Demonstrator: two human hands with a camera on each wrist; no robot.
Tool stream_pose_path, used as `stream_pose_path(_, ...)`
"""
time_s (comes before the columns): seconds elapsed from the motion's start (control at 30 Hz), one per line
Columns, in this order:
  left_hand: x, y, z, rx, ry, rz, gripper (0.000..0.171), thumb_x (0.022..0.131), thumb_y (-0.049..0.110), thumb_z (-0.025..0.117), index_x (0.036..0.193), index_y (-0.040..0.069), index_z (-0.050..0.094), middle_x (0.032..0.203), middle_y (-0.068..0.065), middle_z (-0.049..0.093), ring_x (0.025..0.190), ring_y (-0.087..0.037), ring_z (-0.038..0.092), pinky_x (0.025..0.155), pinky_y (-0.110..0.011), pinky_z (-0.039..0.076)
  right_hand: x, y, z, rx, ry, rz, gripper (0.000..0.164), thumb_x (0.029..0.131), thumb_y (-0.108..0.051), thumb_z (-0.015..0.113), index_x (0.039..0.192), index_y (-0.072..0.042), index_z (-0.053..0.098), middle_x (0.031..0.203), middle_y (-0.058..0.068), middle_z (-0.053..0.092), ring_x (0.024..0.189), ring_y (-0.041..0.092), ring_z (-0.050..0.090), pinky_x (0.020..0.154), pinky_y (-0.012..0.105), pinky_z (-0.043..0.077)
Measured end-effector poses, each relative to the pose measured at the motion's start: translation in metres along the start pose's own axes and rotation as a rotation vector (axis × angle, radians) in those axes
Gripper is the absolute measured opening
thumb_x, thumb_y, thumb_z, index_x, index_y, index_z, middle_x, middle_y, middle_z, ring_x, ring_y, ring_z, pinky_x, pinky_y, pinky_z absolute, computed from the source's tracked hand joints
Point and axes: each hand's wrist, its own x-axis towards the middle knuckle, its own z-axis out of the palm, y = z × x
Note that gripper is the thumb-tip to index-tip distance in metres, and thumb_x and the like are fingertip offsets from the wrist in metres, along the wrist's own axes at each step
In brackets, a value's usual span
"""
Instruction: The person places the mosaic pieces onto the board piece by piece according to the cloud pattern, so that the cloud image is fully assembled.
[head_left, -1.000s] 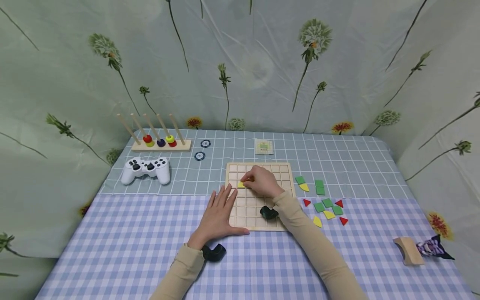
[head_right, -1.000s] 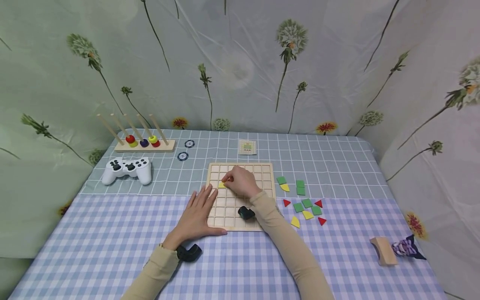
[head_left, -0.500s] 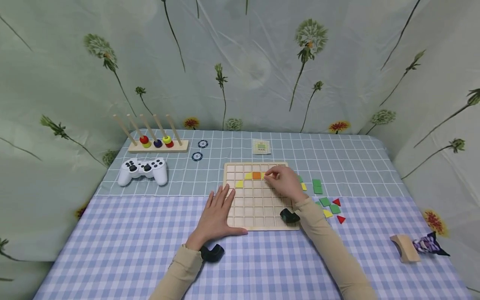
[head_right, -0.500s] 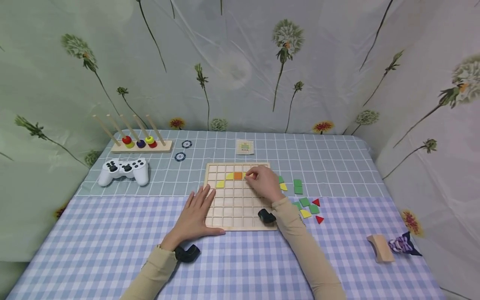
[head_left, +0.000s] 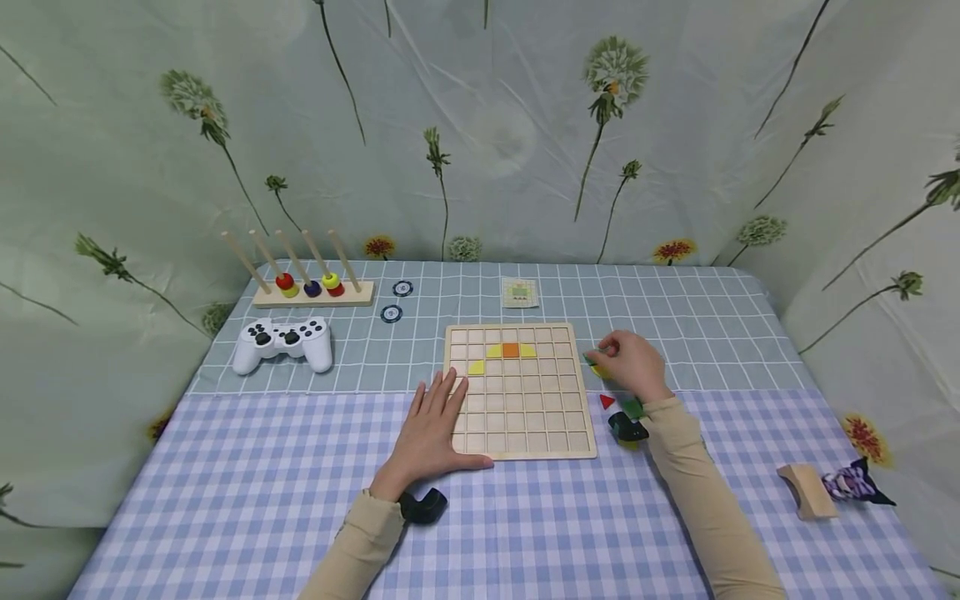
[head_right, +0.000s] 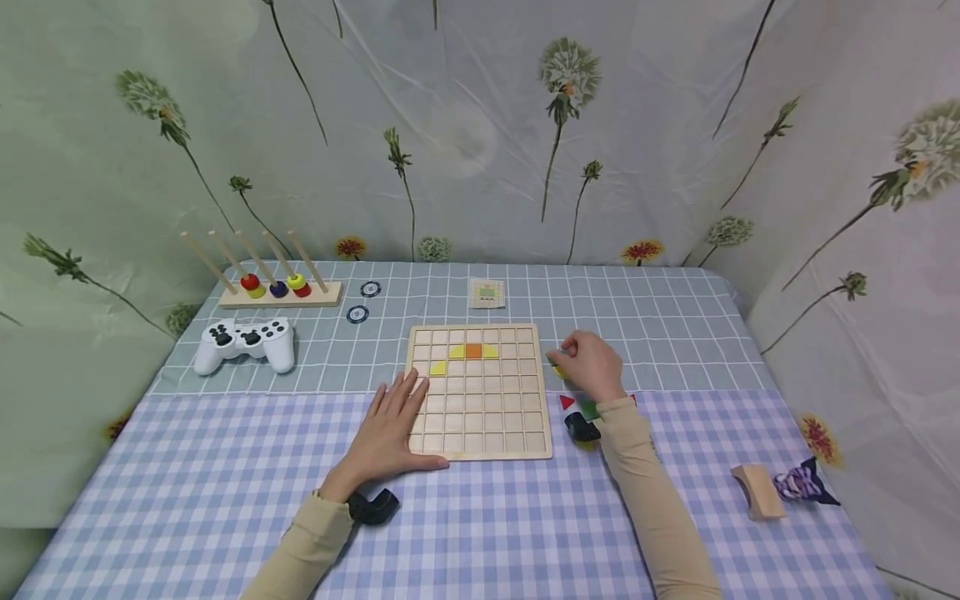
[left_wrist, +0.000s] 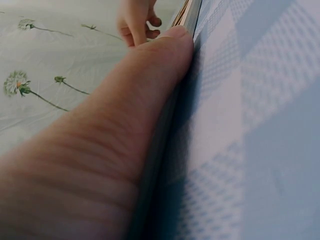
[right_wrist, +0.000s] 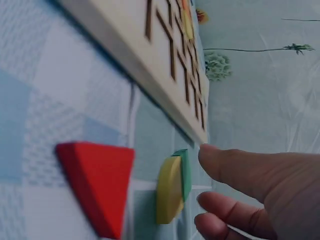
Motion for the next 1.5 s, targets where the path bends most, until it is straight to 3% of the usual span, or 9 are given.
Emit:
stream_pose_path(0.23, -0.001, -0.001, 0.000, -0.002, 0.004, 0.000, 0.123, 0.064, 0.081, 0.060, 0.152, 0.006, 0.017, 0.157, -0.013, 0.009, 0.143, -0.028, 0.001, 0.114, -0.044, -0.001, 0.002, 0.001, 0.006, -0.024, -0.028, 0.045, 0.032, 0.082, -0.032, 0.073, 0.092, -0.002, 0.069, 0.078, 0.006, 0.061, 0.066, 0.022, 0.055, 0.053, 0.034, 0.042)
stream_pose_path(0.37, 0.000, -0.001, 0.001, -0.004, 0.019, 0.009, 0.123, 0.064, 0.082, 0.059, 0.152, 0.006, 0.019, 0.157, -0.014, 0.010, 0.143, -0.029, 0.003, 0.114, -0.046, 0.000, 0.003, -0.001, 0.007, 0.010, -0.029, 0.038, 0.028, 0.080, -0.027, 0.074, 0.092, -0.003, 0.067, 0.085, 0.009, 0.065, 0.075, 0.026, 0.060, 0.059, 0.038, 0.044)
stream_pose_path(0.53, 0.000, -0.001, 0.001, -0.004, 0.027, 0.017, 0.123, 0.064, 0.082, 0.059, 0.151, 0.005, 0.020, 0.157, -0.015, 0.011, 0.143, -0.030, 0.003, 0.114, -0.047, 0.001, 0.003, -0.002, 0.009, 0.067, -0.038, 0.022, 0.023, 0.080, -0.019, 0.073, 0.092, -0.005, 0.061, 0.085, 0.009, 0.065, 0.074, 0.026, 0.059, 0.058, 0.037, 0.042)
stream_pose_path(0.73, 0.000, -0.002, 0.001, -0.001, 0.012, 0.008, 0.123, 0.064, 0.082, 0.059, 0.152, 0.007, 0.017, 0.157, -0.013, 0.009, 0.143, -0.027, 0.000, 0.114, -0.045, -0.001, -0.001, -0.006, 0.012, 0.100, 0.050, -0.004, 0.017, 0.080, -0.019, 0.074, 0.087, -0.007, 0.063, 0.082, 0.007, 0.064, 0.066, 0.023, 0.056, 0.052, 0.034, 0.039)
stream_pose_path(0.9, 0.000, -0.002, 0.001, 0.000, 0.029, 0.020, 0.122, 0.064, 0.081, 0.060, 0.152, 0.006, 0.019, 0.157, -0.014, 0.011, 0.143, -0.028, 0.002, 0.114, -0.045, 0.000, 0.001, -0.020, 0.016, 0.205, 0.082, -0.070, 0.016, 0.079, -0.015, 0.076, 0.084, -0.006, 0.064, 0.078, 0.007, 0.062, 0.058, 0.019, 0.050, 0.050, 0.031, 0.037)
stream_pose_path(1.13, 0.000, -0.001, 0.001, 0.002, 0.024, 0.017, 0.122, 0.064, 0.082, 0.058, 0.151, 0.005, 0.020, 0.157, -0.015, 0.012, 0.143, -0.029, 0.003, 0.114, -0.046, 0.001, 0.002, -0.047, 0.034, 0.336, -0.016, -0.148, 0.012, 0.082, -0.013, 0.075, 0.088, -0.005, 0.070, 0.081, 0.006, 0.064, 0.059, 0.017, 0.047, 0.053, 0.030, 0.039)
stream_pose_path(1.5, 0.000, 0.000, 0.000, 0.000, 0.018, 0.010, 0.123, 0.064, 0.082, 0.058, 0.152, 0.006, 0.020, 0.157, -0.014, 0.011, 0.143, -0.029, 0.003, 0.114, -0.046, 0.002, 0.007, -0.090, 0.064, 0.346, -0.144, -0.193, 0.008, 0.085, -0.016, 0.073, 0.089, -0.009, 0.073, 0.082, -0.001, 0.065, 0.058, 0.016, 0.047, 0.053, 0.028, 0.040)
